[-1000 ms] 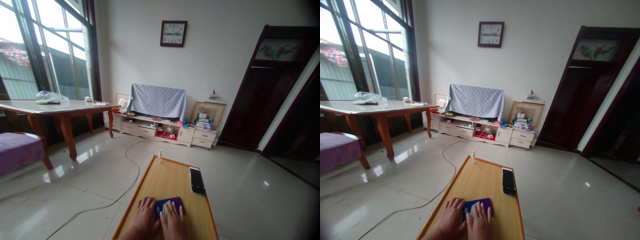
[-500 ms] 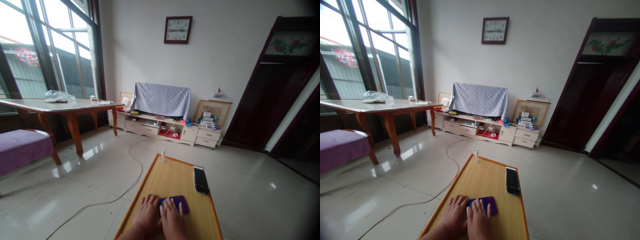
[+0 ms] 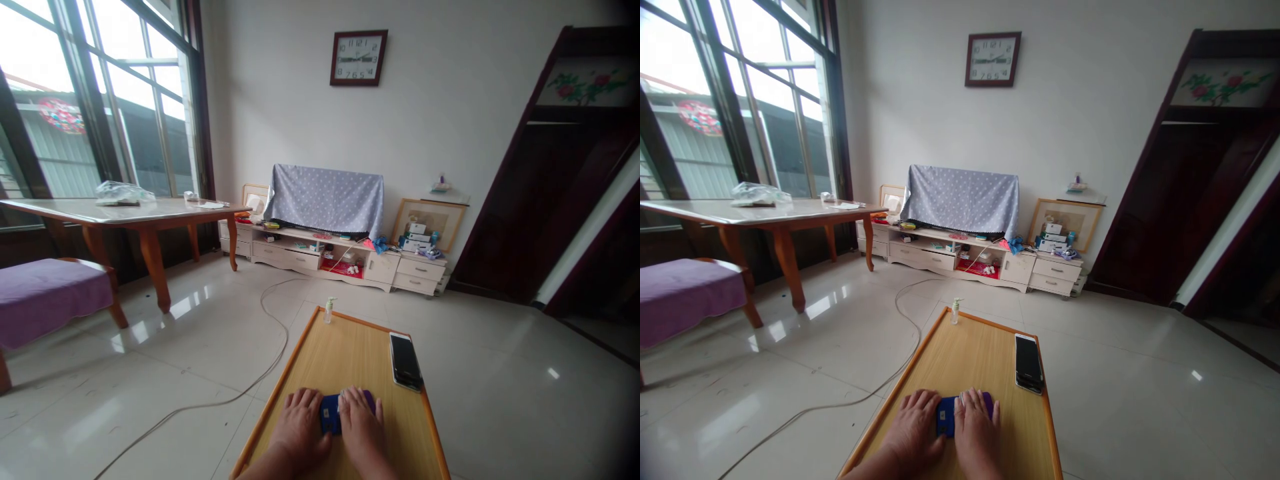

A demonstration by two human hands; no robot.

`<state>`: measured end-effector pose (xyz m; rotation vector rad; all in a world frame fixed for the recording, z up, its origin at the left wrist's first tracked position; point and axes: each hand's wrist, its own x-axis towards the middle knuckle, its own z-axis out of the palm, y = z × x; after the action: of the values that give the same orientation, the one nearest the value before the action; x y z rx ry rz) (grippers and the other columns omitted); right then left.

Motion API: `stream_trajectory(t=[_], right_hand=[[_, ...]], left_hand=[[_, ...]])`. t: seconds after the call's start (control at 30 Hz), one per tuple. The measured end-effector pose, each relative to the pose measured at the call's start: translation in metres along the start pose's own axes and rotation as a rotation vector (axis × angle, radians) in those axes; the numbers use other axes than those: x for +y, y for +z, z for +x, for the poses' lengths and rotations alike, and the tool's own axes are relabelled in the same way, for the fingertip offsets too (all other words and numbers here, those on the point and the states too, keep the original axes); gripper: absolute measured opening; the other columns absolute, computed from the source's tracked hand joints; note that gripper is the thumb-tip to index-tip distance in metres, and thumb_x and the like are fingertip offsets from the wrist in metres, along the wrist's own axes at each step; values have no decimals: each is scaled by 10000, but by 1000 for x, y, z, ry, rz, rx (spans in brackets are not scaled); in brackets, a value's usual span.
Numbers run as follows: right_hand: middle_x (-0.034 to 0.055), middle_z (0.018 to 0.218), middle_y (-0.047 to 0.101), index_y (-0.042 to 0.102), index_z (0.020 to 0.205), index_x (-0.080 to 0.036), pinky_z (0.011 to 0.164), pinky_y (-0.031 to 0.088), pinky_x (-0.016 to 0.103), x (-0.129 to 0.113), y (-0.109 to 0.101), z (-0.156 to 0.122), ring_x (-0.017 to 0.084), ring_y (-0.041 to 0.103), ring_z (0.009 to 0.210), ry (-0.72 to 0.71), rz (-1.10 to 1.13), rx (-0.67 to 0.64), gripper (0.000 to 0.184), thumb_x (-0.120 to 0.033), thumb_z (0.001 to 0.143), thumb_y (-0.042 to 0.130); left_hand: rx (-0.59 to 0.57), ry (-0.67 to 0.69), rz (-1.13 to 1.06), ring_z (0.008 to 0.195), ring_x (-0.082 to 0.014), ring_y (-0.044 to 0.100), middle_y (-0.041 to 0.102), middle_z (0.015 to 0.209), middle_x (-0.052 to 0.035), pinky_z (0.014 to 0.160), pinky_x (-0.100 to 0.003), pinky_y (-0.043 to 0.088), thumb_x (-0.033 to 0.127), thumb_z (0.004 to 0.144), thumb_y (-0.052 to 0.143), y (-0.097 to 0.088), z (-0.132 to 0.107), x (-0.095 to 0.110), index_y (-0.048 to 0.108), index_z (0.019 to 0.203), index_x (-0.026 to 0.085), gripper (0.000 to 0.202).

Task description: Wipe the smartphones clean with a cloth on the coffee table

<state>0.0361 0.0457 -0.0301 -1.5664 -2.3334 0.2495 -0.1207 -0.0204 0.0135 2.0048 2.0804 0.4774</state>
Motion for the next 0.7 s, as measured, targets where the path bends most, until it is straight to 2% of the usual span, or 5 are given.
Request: stream_trajectory(t=[0.13,0.23,0.4,0.5,0.7], right_hand=[[62,1450,504,537,1392,-253,1179,152,577,-24,7,-6,256,377,1402,-103,61,-75,537,-476,1032,207],[67,1463,480,487,1433,-241,1183,168,566,-38,5,-14,258,364,1407,-155,94,-99,531,-469,1031,225],[33,1429,512,536,1389,-305,1171,213,583,-32,-5,-29,275,423,1367,-207,92,-120,491,-487,1026,259],[52,1433,503,541,1388,-285,1163,215,603,-30,-8,-33,289,427,1363,-211,89,-186,518,-500,1024,242],[55,1437,508,540,1390,-258,1176,192,582,-45,-13,-22,263,397,1387,-200,92,-136,527,-450,1038,199]], left_hand=[[5,17,-24,1184,-277,463,590,1238,-59,1062,-406,287,536,785,483,1,1,-1,581,1210,298,497],[-23,7,-13,1200,-277,459,579,1272,-63,1084,-408,268,527,794,479,3,1,-2,562,1260,291,529],[-52,-11,3,1251,-289,422,535,1349,-73,1113,-414,238,487,747,511,7,2,-6,543,1287,270,583],[-42,8,-5,1245,-285,421,539,1338,-69,1116,-410,240,482,718,539,7,3,-8,548,1273,264,596],[-79,0,20,1247,-282,420,548,1332,-64,1117,-422,234,505,795,469,4,2,-3,545,1299,287,554]])
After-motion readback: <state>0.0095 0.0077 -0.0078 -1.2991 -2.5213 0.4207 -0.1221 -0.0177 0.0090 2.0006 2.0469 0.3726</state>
